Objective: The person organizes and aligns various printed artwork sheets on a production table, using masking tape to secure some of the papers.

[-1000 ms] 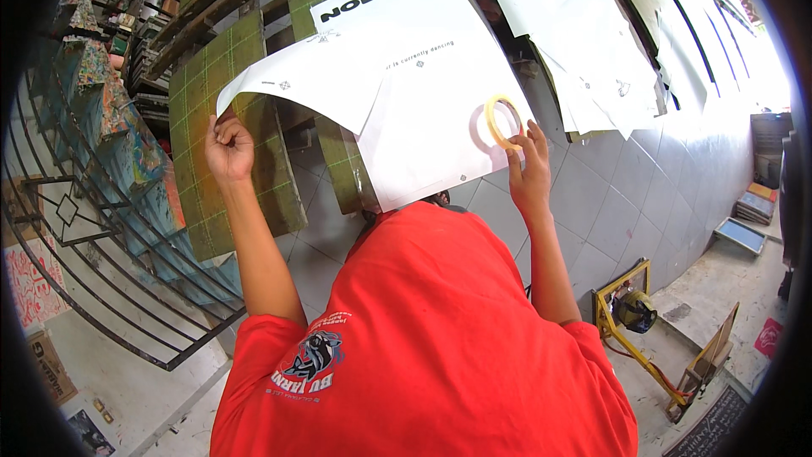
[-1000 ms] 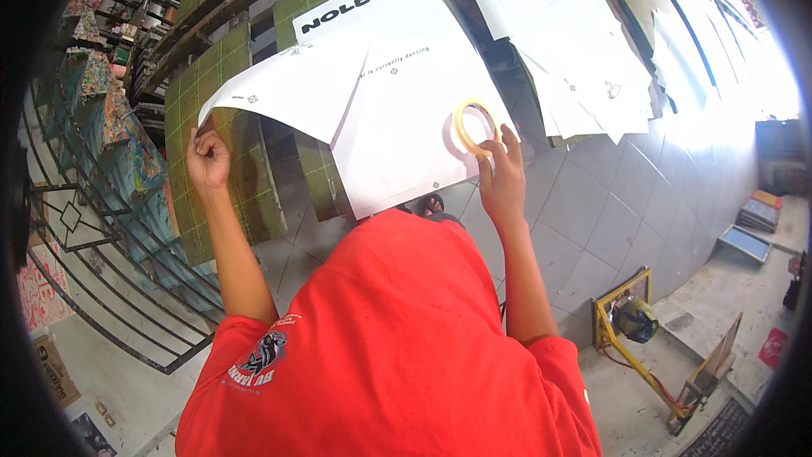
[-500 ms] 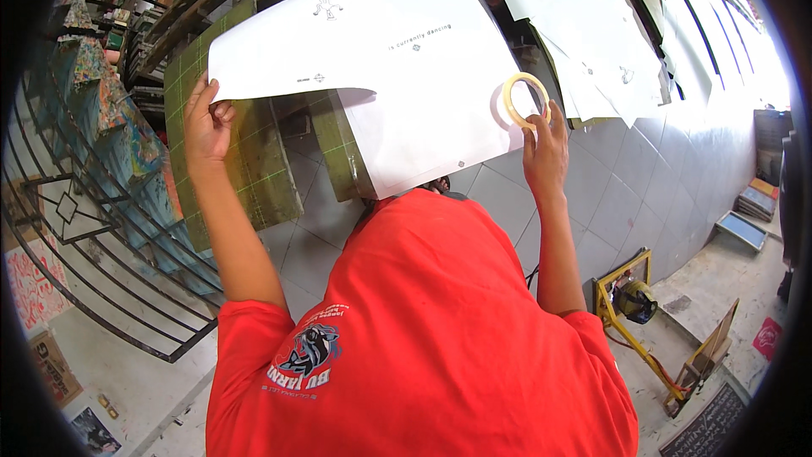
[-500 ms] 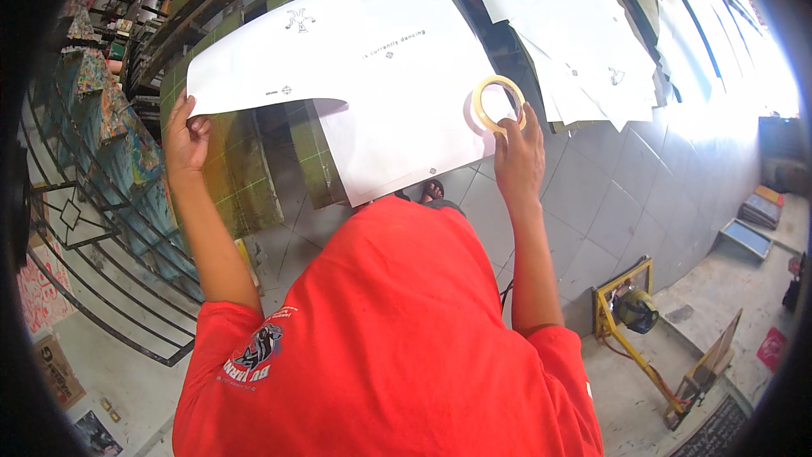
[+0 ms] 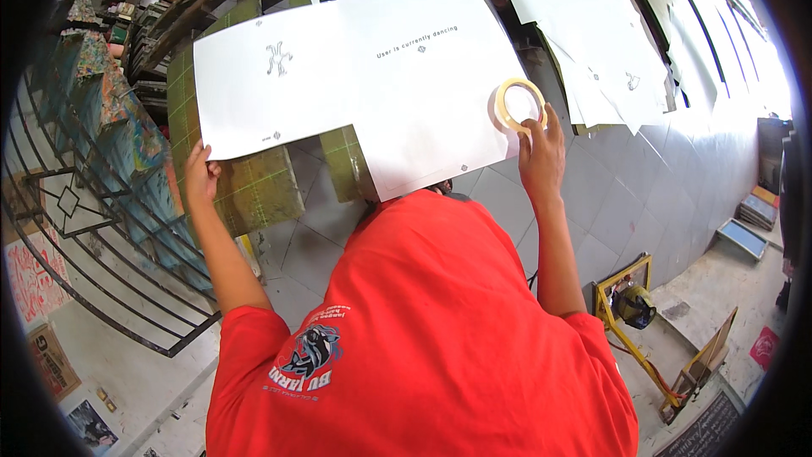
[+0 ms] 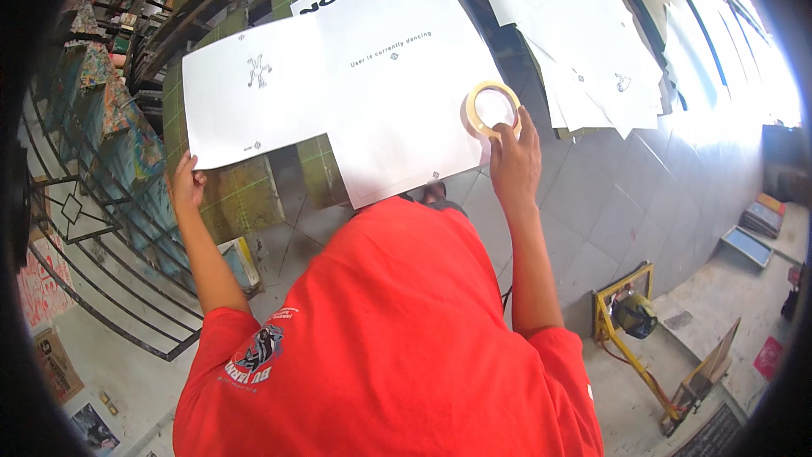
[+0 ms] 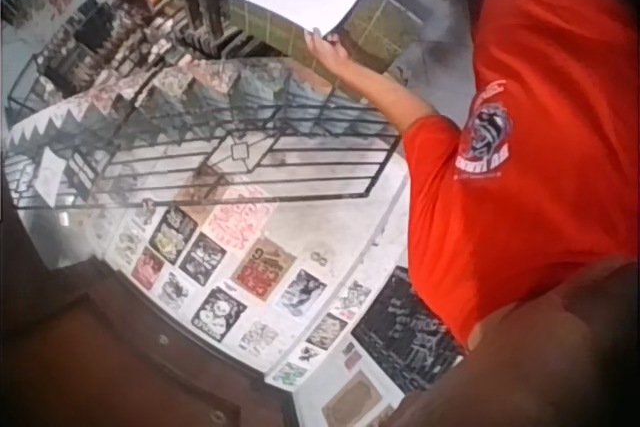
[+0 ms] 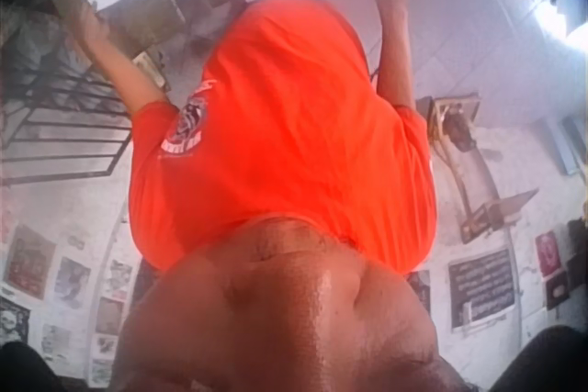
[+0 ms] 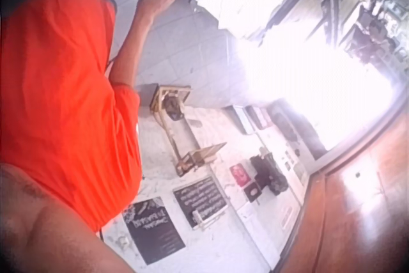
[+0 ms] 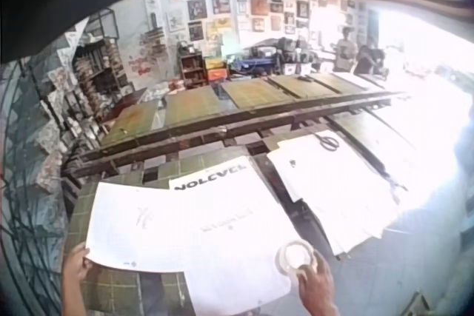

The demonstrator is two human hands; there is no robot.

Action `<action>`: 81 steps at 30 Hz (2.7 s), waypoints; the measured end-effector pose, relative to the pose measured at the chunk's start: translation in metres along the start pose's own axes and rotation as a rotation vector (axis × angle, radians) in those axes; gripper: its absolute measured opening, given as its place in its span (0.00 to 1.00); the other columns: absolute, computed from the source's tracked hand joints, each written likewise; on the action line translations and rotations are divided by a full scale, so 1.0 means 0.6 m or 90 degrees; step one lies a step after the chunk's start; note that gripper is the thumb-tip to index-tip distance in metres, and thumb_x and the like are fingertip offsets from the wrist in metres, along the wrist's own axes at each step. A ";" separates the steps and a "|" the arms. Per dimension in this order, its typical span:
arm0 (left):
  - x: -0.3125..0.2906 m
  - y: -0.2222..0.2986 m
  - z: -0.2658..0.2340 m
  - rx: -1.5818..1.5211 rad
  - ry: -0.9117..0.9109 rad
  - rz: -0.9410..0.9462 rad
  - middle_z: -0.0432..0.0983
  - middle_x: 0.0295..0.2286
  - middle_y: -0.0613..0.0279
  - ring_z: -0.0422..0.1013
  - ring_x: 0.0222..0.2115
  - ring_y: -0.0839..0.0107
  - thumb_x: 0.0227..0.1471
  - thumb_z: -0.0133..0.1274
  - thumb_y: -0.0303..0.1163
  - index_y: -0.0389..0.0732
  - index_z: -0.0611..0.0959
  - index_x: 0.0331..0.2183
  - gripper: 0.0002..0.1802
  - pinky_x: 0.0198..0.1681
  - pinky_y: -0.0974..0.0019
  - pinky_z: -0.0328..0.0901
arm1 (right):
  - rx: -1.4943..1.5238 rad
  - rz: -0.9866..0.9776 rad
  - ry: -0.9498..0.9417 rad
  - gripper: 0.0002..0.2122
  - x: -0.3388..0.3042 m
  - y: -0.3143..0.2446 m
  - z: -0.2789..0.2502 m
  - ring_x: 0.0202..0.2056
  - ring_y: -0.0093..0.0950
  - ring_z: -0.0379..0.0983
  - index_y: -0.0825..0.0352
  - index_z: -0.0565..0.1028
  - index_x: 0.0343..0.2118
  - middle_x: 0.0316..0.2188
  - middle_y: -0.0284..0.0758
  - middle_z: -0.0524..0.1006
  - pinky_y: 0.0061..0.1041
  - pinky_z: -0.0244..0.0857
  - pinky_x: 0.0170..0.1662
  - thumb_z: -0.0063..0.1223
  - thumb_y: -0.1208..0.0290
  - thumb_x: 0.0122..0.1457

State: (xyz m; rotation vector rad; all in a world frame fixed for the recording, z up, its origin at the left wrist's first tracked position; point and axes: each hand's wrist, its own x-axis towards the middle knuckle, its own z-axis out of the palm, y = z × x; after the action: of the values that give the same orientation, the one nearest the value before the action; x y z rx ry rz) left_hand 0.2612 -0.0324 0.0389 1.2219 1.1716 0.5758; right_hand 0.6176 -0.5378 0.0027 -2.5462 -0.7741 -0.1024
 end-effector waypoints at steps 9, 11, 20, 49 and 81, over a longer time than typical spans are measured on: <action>0.007 -0.087 -0.088 0.163 0.035 -0.056 0.68 0.25 0.73 0.57 0.17 0.84 0.59 0.48 0.31 0.39 0.73 0.52 0.19 0.17 0.74 0.54 | 0.048 -0.028 -0.050 0.10 -0.011 -0.004 0.022 0.56 0.47 0.62 0.65 0.73 0.39 0.58 0.48 0.61 0.43 0.63 0.52 0.56 0.77 0.54; 0.009 -0.103 -0.088 0.311 0.083 -0.026 0.70 0.25 0.71 0.60 0.18 0.81 0.57 0.51 0.32 0.37 0.73 0.52 0.21 0.20 0.72 0.58 | 0.111 0.038 -0.062 0.10 -0.003 -0.002 0.019 0.57 0.48 0.62 0.65 0.72 0.41 0.59 0.49 0.60 0.42 0.64 0.51 0.54 0.77 0.55; -0.124 -0.085 0.205 0.579 0.091 0.428 0.55 0.59 0.44 0.57 0.59 0.51 0.45 0.64 0.40 0.36 0.69 0.54 0.37 0.60 0.53 0.54 | 0.360 0.094 0.142 0.09 0.023 0.074 0.032 0.60 0.42 0.59 0.68 0.69 0.44 0.58 0.49 0.61 0.33 0.62 0.56 0.43 0.81 0.62; -0.213 -0.101 0.440 0.431 -0.340 0.604 0.78 0.36 0.46 0.74 0.42 0.48 0.55 0.50 0.30 0.34 0.81 0.37 0.11 0.46 0.56 0.68 | 0.501 0.159 0.174 0.09 -0.032 0.086 0.014 0.60 0.37 0.59 0.69 0.68 0.47 0.59 0.50 0.58 0.33 0.58 0.59 0.42 0.77 0.65; -0.186 0.027 0.404 0.393 -0.212 0.753 0.79 0.40 0.53 0.72 0.47 0.56 0.57 0.49 0.30 0.36 0.82 0.37 0.10 0.55 0.55 0.62 | 0.459 0.106 0.217 0.10 -0.055 0.080 0.000 0.60 0.37 0.59 0.69 0.67 0.46 0.61 0.49 0.55 0.32 0.56 0.60 0.40 0.81 0.63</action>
State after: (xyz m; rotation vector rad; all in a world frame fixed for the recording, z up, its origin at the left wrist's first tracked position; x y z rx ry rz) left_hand 0.4457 -0.2229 0.0734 2.4417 0.2129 0.8294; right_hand 0.6163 -0.5895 -0.0243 -1.8284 -0.3667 -0.1622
